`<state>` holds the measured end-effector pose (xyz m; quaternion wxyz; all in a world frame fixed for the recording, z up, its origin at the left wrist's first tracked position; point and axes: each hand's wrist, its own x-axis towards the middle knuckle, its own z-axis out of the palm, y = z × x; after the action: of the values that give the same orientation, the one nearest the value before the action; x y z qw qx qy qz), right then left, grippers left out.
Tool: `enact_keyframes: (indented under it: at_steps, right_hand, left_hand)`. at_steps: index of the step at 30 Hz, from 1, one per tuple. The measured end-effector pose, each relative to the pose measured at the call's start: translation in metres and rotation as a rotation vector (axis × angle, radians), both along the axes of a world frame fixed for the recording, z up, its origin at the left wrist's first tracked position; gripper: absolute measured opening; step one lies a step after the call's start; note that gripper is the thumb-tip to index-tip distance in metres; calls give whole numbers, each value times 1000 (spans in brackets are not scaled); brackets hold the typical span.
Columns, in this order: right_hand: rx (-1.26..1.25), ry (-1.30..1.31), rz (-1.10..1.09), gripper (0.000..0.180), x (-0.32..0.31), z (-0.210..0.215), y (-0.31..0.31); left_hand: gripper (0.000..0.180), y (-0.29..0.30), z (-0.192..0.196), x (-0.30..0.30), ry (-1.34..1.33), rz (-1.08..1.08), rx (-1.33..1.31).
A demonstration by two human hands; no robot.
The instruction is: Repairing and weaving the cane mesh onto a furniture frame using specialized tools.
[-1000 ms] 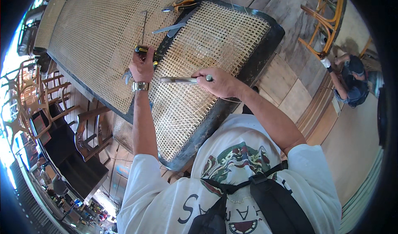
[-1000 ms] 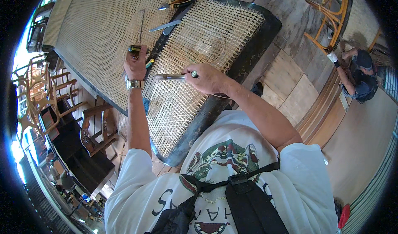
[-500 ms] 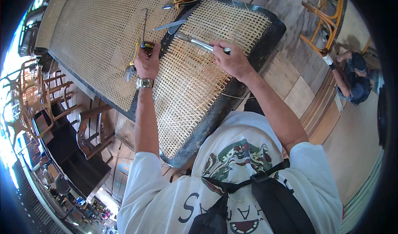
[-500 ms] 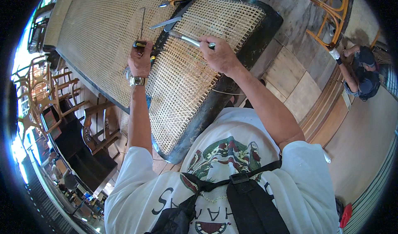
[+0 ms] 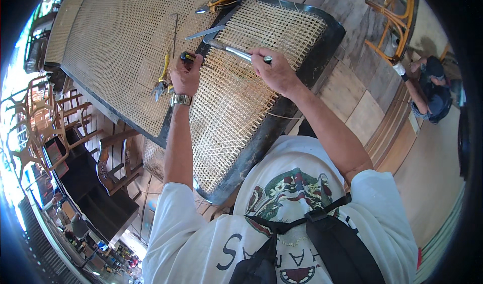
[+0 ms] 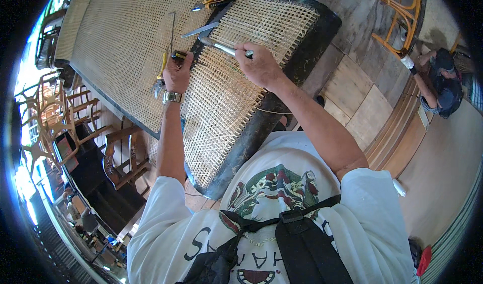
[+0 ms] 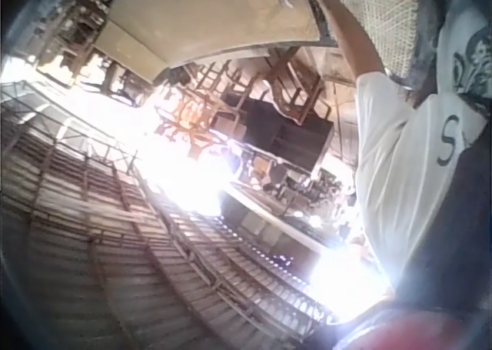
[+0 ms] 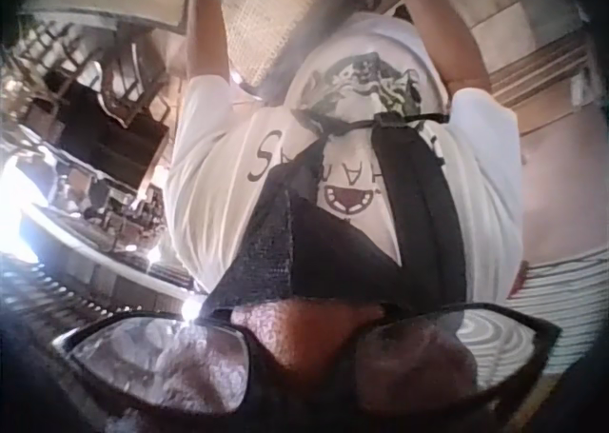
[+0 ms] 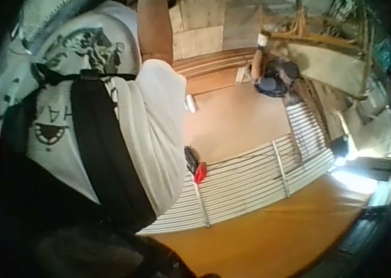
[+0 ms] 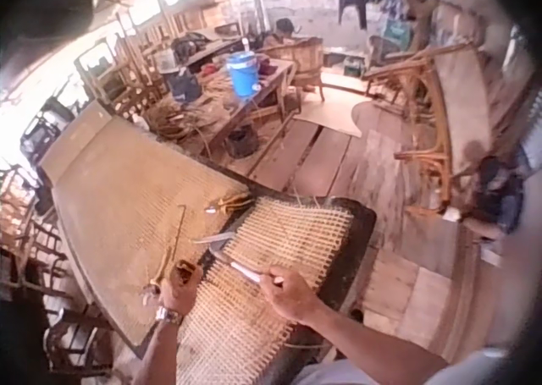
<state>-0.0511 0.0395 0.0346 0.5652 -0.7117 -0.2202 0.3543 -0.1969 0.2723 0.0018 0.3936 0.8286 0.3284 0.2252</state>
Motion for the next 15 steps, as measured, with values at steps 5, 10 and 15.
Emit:
enact_keyframes:
  at_steps: [5,10,15]
  right_hand:
    - [-160,150,326,32,10,15,-9]
    - [-14,258,32,35,17,19,-18]
    - [-20,142,128,31,12,22,-15]
  left_hand:
    - [28,6,4,-6,12,28,-66]
    - [23,1,8,-4,-35,21,-81]
    - [23,-9,15,-1,13,-29,-25]
